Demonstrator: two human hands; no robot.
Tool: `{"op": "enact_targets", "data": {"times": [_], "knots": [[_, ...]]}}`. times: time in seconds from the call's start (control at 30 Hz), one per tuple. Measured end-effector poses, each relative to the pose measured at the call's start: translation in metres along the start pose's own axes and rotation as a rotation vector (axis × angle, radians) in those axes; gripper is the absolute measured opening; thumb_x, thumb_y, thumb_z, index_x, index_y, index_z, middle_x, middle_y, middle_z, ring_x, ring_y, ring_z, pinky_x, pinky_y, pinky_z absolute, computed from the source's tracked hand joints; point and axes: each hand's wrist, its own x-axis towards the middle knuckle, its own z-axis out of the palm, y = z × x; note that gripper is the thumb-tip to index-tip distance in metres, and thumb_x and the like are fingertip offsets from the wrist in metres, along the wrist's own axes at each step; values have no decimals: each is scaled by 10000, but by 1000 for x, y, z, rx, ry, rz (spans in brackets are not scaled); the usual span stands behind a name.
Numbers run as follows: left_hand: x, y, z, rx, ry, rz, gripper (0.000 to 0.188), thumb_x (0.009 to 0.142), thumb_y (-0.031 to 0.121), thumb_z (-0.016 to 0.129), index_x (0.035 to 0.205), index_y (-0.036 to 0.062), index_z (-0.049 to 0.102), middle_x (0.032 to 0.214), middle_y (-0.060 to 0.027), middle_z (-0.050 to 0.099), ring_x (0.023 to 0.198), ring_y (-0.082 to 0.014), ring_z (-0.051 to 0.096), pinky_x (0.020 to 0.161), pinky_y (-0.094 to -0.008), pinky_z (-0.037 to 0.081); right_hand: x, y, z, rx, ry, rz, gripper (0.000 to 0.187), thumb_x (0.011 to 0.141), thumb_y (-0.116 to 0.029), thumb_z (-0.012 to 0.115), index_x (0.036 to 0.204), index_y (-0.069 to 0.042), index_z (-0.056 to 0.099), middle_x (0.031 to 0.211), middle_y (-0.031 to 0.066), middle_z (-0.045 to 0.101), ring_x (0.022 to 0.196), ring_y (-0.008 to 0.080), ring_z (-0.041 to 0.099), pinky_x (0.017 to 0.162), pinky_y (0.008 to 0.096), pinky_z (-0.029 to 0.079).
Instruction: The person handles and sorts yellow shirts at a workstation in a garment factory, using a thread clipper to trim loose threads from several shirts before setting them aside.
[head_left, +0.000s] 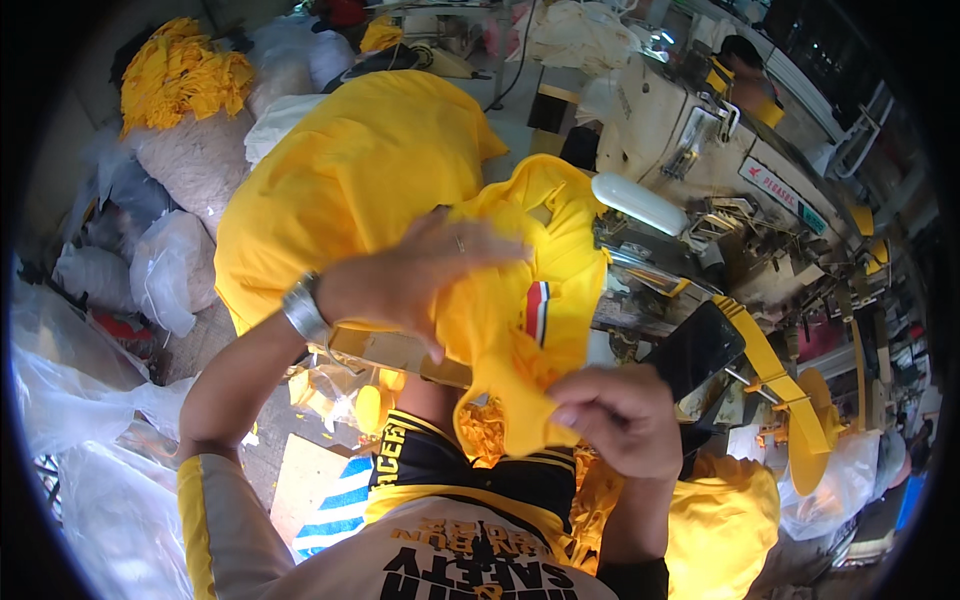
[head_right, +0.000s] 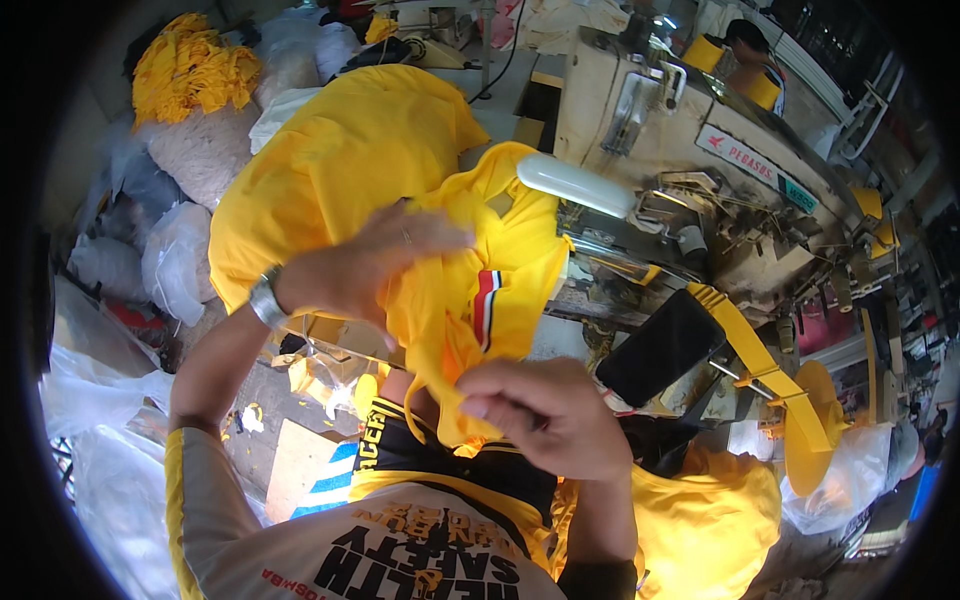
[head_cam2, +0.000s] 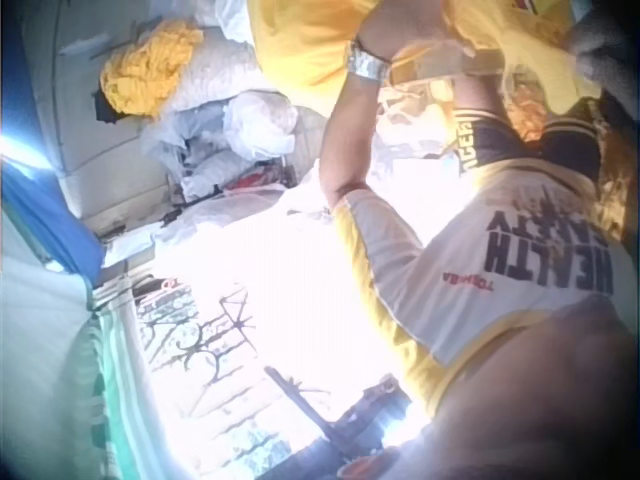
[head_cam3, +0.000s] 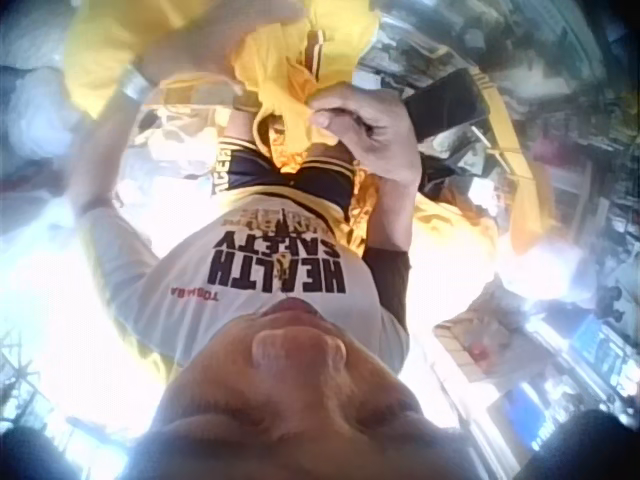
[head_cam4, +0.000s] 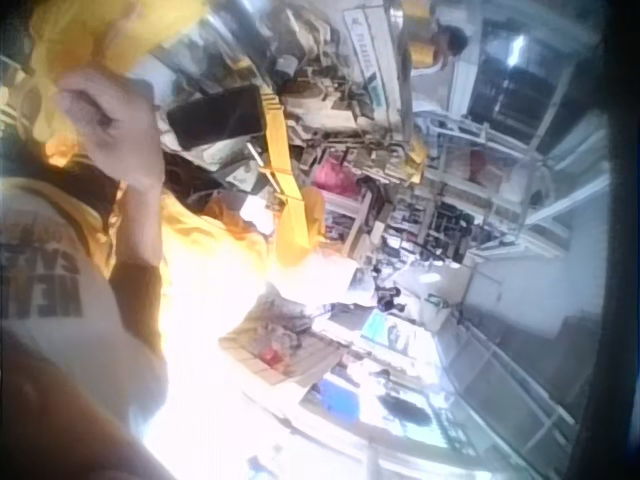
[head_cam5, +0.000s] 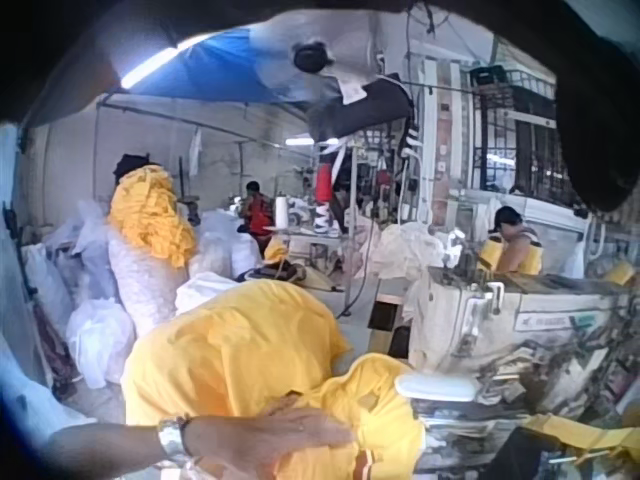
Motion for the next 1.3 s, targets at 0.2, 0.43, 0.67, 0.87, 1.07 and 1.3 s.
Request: {"op": "enact_targets", "data": {"times": [0.2, 0.43, 0.67, 0.87, 1.07, 1.3], "knots": [[-41, 6, 37, 622, 149, 244, 415, 741, 150, 625, 1147, 197, 551, 1079, -47, 549, 1012, -216, 540, 891, -368, 408, -55, 43, 0, 80, -127, 160, 36, 846, -22, 662, 871, -17, 638, 797, 63, 668, 662, 188, 651, 614, 302, 495], [-21, -6, 32, 312, 347, -43, 732, 702, 177, 744, 1365, 189, 433, 1183, -143, 579, 1046, -320, 557, 1021, -477, 353, -23, 112, 3, -182, 595, 421, 170, 838, -123, 724, 814, 13, 624, 702, 24, 615, 562, 79, 550, 505, 221, 420], [-12, -1, 17, 343, 482, -101, 616, 645, 96, 725, 1246, 70, 592, 878, -100, 616, 804, -284, 600, 709, -380, 462, -17, 109, 2, 718, 642, 406, 152, 891, -127, 675, 892, 21, 641, 604, -7, 558, 411, 15, 405, 389, 174, 357], [-23, 0, 34, 458, 423, -51, 609, 622, -5, 652, 1225, 57, 599, 907, -91, 593, 750, -271, 570, 664, -396, 430, -37, 115, 13, 415, 625, 556, 178, 901, -145, 676, 839, 21, 649, 575, -30, 527, 444, 4, 422, 414, 189, 310], [-12, 16, 39, 666, 119, -447, 724, 677, -32, 613, 1347, 225, 524, 1340, -86, 469, 1213, -304, 434, 1030, -483, 306, -33, 118, 15, 240, 642, 582, 191, 875, -105, 695, 758, 13, 601, 571, -56, 464, 507, 3, 362, 448, 206, 285], [-68, 55, 92, 554, 71, 265, 314, 783, 278, 674, 1091, 317, 633, 1402, 75, 470, 1243, -176, 425, 1008, -476, 350, -35, 110, 24, -192, 598, 534, 236, 834, -68, 695, 733, 46, 515, 549, 35, 382, 538, 61, 302, 467, 255, 293]]}}
